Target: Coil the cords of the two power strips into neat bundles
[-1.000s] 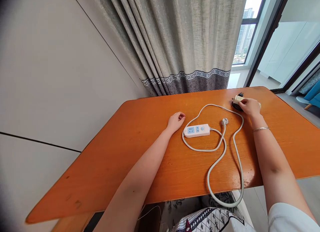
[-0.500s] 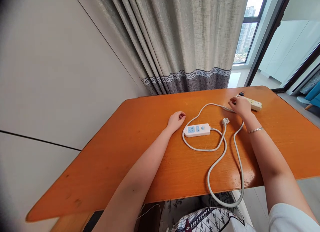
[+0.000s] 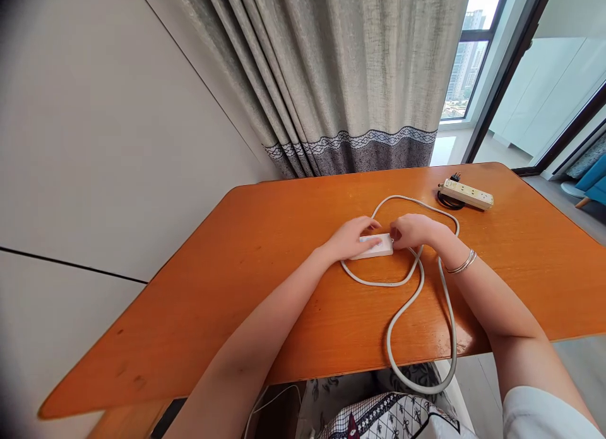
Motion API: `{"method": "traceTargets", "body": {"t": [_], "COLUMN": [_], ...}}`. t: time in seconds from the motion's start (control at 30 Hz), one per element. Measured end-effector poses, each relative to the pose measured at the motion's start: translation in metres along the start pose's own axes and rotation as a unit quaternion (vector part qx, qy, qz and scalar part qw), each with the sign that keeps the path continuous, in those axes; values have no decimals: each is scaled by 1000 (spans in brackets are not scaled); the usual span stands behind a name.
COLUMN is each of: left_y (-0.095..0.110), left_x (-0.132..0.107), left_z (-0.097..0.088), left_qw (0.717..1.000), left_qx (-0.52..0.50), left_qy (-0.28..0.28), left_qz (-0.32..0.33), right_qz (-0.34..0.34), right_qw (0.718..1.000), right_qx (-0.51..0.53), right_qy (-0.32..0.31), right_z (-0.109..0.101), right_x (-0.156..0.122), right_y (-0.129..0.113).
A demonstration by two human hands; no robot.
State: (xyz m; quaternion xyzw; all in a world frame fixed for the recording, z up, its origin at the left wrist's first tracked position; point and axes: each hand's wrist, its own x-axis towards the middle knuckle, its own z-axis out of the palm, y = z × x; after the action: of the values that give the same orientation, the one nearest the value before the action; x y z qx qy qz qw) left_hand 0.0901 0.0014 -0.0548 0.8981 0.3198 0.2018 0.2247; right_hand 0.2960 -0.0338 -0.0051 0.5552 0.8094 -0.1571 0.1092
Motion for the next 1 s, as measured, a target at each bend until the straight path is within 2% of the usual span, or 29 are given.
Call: {"method": "traceTargets", "body": {"t": [0.07, 0.1, 0.17, 0.23, 0.33, 0.4, 0.47, 0.53, 0.6, 0.67, 0.77, 0.83, 0.87, 0.93, 1.0], "left_y": [12, 16, 21, 21, 14, 3, -11, -25, -38, -49, -63, -72, -78, -87, -93], "left_x": [-2, -3, -5, -8, -13, -16, -19, -24, -31, -42, -61, -73, -77, -83, -86], "left_z": [6, 10, 16, 19, 12, 3, -9, -21, -31, -40, -49, -53, -55, -57, -57], "left_qw": [995, 991, 987, 989, 994, 987, 962, 921, 884, 857, 827, 814, 809, 800, 800], "left_qx": [63, 92, 127, 130, 111, 91, 59, 21, -13, -40, -68, -71, -70, -75, -97], "left_qy": [-71, -88, -94, -72, 19, 129, 264, 388, 467, 513, 556, 572, 576, 578, 567], "left_qz": [33, 39, 35, 24, 11, -7, -27, -36, -33, -37, -55, -78, -96, -141, -172], "right_qz": [9, 20, 48, 52, 5, -29, -65, -105, -152, -194, -246, -255, -247, -210, -171], "right_qw": [999, 998, 996, 997, 999, 985, 946, 897, 861, 847, 838, 831, 829, 825, 791], "right_qx": [-17, -31, -60, -59, 23, 154, 307, 424, 482, 494, 485, 490, 498, 525, 560], "right_qy": [-37, -47, -43, -27, 34, 74, 80, 69, 58, 35, -41, -73, -64, 27, 177], "right_z": [2, 3, 6, 7, 5, 3, 1, 2, 7, 14, 26, 31, 32, 32, 28], "right_x": [0, 1, 3, 4, 3, 2, 1, 2, 6, 10, 15, 15, 15, 13, 8], "right_y": [-2, -3, -7, -10, -10, -8, -7, -8, -12, -20, -32, -39, -42, -48, -54]}}
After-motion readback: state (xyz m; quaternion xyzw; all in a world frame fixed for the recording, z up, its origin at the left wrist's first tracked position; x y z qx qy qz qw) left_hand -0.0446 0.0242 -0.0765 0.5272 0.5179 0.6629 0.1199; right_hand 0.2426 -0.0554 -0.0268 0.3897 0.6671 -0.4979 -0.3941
